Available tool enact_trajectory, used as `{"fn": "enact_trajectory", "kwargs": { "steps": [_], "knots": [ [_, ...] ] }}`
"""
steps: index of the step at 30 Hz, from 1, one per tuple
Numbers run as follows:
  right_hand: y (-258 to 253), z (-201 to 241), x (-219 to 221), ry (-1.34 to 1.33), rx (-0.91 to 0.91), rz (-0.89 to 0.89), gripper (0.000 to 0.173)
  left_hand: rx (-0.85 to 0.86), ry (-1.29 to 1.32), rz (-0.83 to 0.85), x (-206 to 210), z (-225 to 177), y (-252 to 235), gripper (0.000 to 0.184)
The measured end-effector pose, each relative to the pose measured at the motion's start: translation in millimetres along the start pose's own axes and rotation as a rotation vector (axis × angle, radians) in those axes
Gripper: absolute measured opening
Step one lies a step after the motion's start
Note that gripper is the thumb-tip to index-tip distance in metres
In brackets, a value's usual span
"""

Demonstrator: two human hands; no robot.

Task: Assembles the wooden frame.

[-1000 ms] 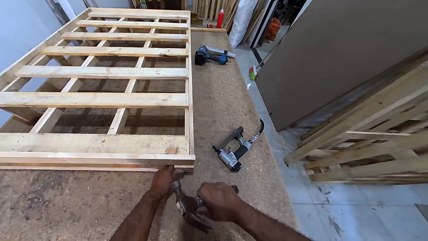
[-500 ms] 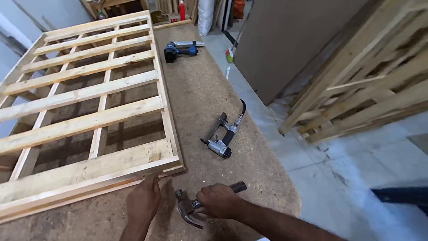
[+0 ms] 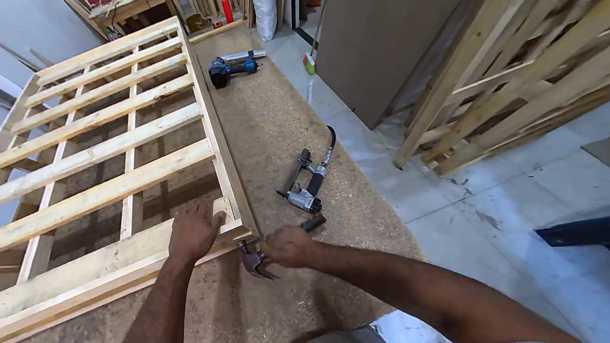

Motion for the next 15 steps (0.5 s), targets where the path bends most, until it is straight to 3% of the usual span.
{"fn": "enact_trajectory", "kwargs": {
  "steps": [4, 8, 12, 15],
  "knots": [
    [12, 26, -1, 0.089, -0.181, 0.023, 0.021, -0.021, 0.004, 0.017, 0, 0, -1, 0.062],
    [1, -6, -7, 0.068, -0.06, -0.013, 0.026, -0.033, 0.027, 0.033, -1, 0, 0, 0.06],
    [28, 13, -9, 0.17, -0.279, 0.023, 0.019, -0.047, 0.012, 0.037, -2, 0, 0, 0.06],
    [19, -23, -17, 0.114, -0.107, -0.009, 0.029, -0.046, 0.019, 0.044, -3, -1, 0, 0.061]
  ]
}}
Point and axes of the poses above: each hand's wrist, its own y-axis away from the middle knuckle, its own x-axis out of the palm, z = x × y, the point moved 8 cm from there along -y, towards the middle knuckle, and after that the axes turned 1 degree about z, right-handed, at the moved point
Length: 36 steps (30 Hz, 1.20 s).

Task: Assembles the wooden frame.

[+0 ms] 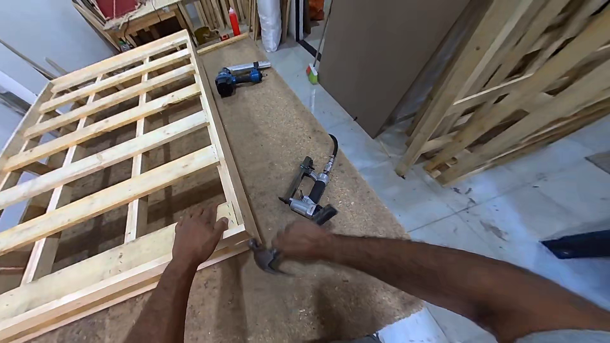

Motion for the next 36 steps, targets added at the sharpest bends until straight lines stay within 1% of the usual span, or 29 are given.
{"fn": "enact_trajectory", "kwargs": {
  "steps": [2, 5, 6, 7, 8, 9, 12, 13, 16, 19, 20, 23, 25, 27, 30, 31, 33, 34, 36],
  "knots": [
    [0, -8, 0, 0.062, 0.011, -0.056, 0.028, -0.004, 0.001, 0.0, 1, 0, -1, 0.061],
    [8, 15, 0, 0.075, -0.108, -0.024, 0.02, -0.007, 0.001, -0.002, 1, 0, 0, 0.06],
    [5, 17, 0, 0.067, -0.085, -0.01, 0.016, -0.007, 0.001, -0.006, 0, -1, 0, 0.06],
    [0, 14, 0, 0.041, -0.019, 0.003, 0.016, -0.007, 0.003, -0.01, 0, -1, 0, 0.06],
    [-4, 12, -1, 0.02, 0.052, 0.019, 0.018, -0.006, 0.004, -0.014, 0, -1, -1, 0.06],
    [-8, 14, -2, 0.006, 0.083, 0.028, 0.019, -0.009, 0.002, -0.016, 0, -1, -1, 0.06],
    [-14, 40, 1, -0.062, 0.059, 0.03, 0.021, -0.02, -0.003, -0.008, 1, 0, 0, 0.059],
    [-19, 42, 1, -0.08, 0.07, 0.022, 0.021, -0.019, -0.002, -0.009, 1, -1, 0, 0.059],
    [-30, 35, 5, -0.131, 0.161, -0.022, 0.024, -0.015, -0.008, -0.013, 1, -1, 1, 0.059],
    [-20, 44, 8, -0.112, 0.102, -0.016, 0.03, -0.033, -0.008, -0.004, 1, 1, -1, 0.059],
    [-18, 45, 8, -0.099, 0.082, -0.013, 0.03, -0.038, -0.01, -0.004, 2, 1, 0, 0.059],
    [-23, 31, 10, -0.125, 0.164, -0.013, 0.033, -0.039, -0.012, -0.001, 3, 2, -2, 0.059],
    [-26, 29, 14, -0.118, 0.179, -0.017, 0.036, -0.045, -0.01, -0.003, 3, 3, -2, 0.059],
    [-28, 33, 15, -0.111, 0.163, -0.029, 0.031, -0.046, -0.001, 0.004, 3, 3, -2, 0.059],
    [-30, 31, 16, -0.126, 0.206, -0.065, 0.031, -0.037, 0.005, -0.002, 3, 2, -1, 0.059],
    [-27, 32, 17, -0.147, 0.224, -0.073, 0.033, -0.035, 0.004, -0.007, 2, 2, -1, 0.059],
    [-16, 33, 21, -0.246, 0.279, -0.063, 0.046, -0.032, 0.007, -0.008, 1, 1, -1, 0.059],
    [-7, 33, 24, -0.336, 0.317, -0.061, 0.051, -0.034, 0.01, -0.008, 1, 1, -1, 0.06],
    [12, 24, 38, -0.604, 0.416, -0.12, 0.052, -0.026, 0.003, -0.018, 1, 0, -1, 0.061]
  ]
}}
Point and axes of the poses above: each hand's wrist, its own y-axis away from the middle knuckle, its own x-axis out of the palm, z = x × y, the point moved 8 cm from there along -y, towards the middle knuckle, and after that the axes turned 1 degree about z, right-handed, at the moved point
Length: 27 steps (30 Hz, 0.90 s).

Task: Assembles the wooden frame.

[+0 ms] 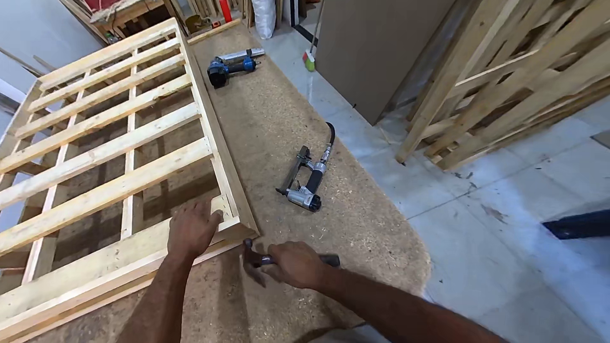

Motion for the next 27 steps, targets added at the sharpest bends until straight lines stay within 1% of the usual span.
{"fn": "enact_trajectory", "kwargs": {
  "steps": [1, 3, 4, 5, 6, 7, 9, 10, 11, 14, 15, 18, 20, 23, 26, 27],
  "knots": [
    [4, -15, 2, -0.202, 0.064, -0.026, 0.049, 0.004, -0.002, -0.007, 0, -1, -1, 0.061],
    [7, -38, 10, -0.756, 0.151, -0.172, 0.045, 0.0, -0.008, -0.001, 0, 0, -1, 0.061],
    [6, -45, 14, -1.069, 0.188, -0.27, 0.045, 0.0, -0.012, 0.003, 0, -1, -1, 0.062],
    [5, -47, 17, -1.328, 0.237, -0.336, 0.048, -0.001, -0.015, 0.002, 0, -1, 0, 0.061],
    [2, -46, 19, -1.491, 0.281, -0.353, 0.052, -0.003, -0.016, -0.001, 0, -1, 0, 0.06],
    [-2, -43, 21, -1.567, 0.3, -0.329, 0.055, -0.006, -0.021, -0.004, 0, 0, 0, 0.059],
    [-12, -31, 24, -1.562, 0.277, -0.179, 0.054, -0.004, -0.028, -0.01, 0, 0, -1, 0.059],
    [-16, -28, 24, -1.552, 0.268, -0.137, 0.054, -0.002, -0.028, -0.012, 0, 0, -1, 0.059],
    [-19, -29, 22, -1.556, 0.268, -0.131, 0.054, 0.001, -0.022, -0.014, 1, 0, -1, 0.059],
    [-15, -34, 13, -1.63, 0.287, -0.239, 0.056, -0.011, -0.007, -0.015, -1, -1, 0, 0.059],
    [-13, -32, 12, -1.626, 0.293, -0.247, 0.056, -0.015, -0.008, -0.012, -2, -1, 0, 0.058],
    [-12, -24, 17, -1.512, 0.309, -0.116, 0.054, -0.014, -0.016, -0.019, -2, -2, 1, 0.057],
    [-13, -28, 14, -1.53, 0.297, -0.123, 0.055, -0.012, -0.015, -0.019, -2, -2, 1, 0.057],
    [-11, -32, 7, -1.616, 0.285, -0.221, 0.056, -0.009, -0.007, -0.021, -3, -3, 1, 0.056],
    [-17, -23, 15, -1.521, 0.3, -0.092, 0.057, -0.008, -0.011, -0.02, -2, -3, 2, 0.055],
    [-18, -25, 15, -1.516, 0.306, -0.082, 0.057, -0.007, -0.008, -0.021, -3, -4, 2, 0.054]
  ]
}}
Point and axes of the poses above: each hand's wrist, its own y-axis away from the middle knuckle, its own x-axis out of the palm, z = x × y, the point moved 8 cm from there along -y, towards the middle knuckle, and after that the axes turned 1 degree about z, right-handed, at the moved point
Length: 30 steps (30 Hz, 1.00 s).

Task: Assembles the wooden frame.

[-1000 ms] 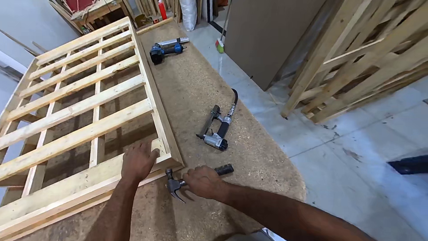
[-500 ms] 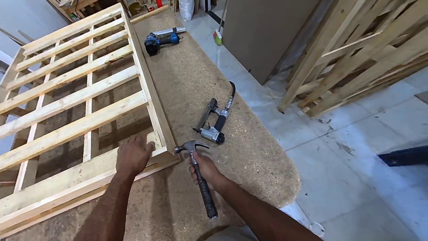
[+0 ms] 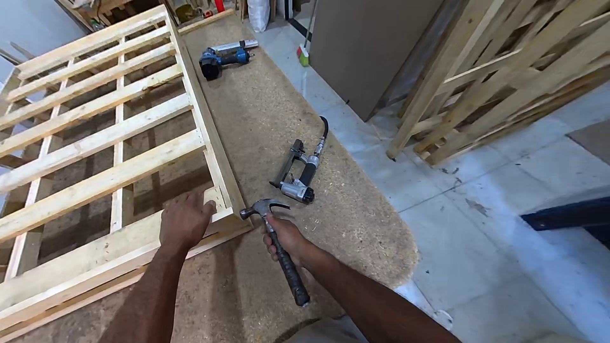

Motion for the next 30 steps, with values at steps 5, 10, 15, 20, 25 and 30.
{"fn": "enact_trajectory", "kwargs": {
  "steps": [5, 10, 15, 20, 25, 30],
  "knots": [
    [-13, -8, -24, -0.165, -0.012, -0.106, 0.059, -0.006, 0.016, -0.007, 0, 1, 1, 0.054],
    [-26, -31, -16, -0.147, 0.086, -0.044, 0.058, 0.009, 0.017, -0.021, -1, 1, 0, 0.054],
    [-35, -37, -20, -0.144, 0.124, 0.003, 0.058, 0.009, 0.002, -0.02, 0, 3, -1, 0.056],
    [-37, -32, -20, -0.104, 0.103, -0.019, 0.059, -0.006, 0.011, -0.024, 0, 3, -1, 0.055],
    [-20, -14, -11, -0.114, 0.021, 0.035, 0.06, -0.007, 0.032, -0.012, -2, 1, 0, 0.054],
    [-12, 0, 0, -0.083, -0.014, 0.076, 0.059, 0.003, 0.024, -0.02, -2, 1, 0, 0.055]
  ]
}}
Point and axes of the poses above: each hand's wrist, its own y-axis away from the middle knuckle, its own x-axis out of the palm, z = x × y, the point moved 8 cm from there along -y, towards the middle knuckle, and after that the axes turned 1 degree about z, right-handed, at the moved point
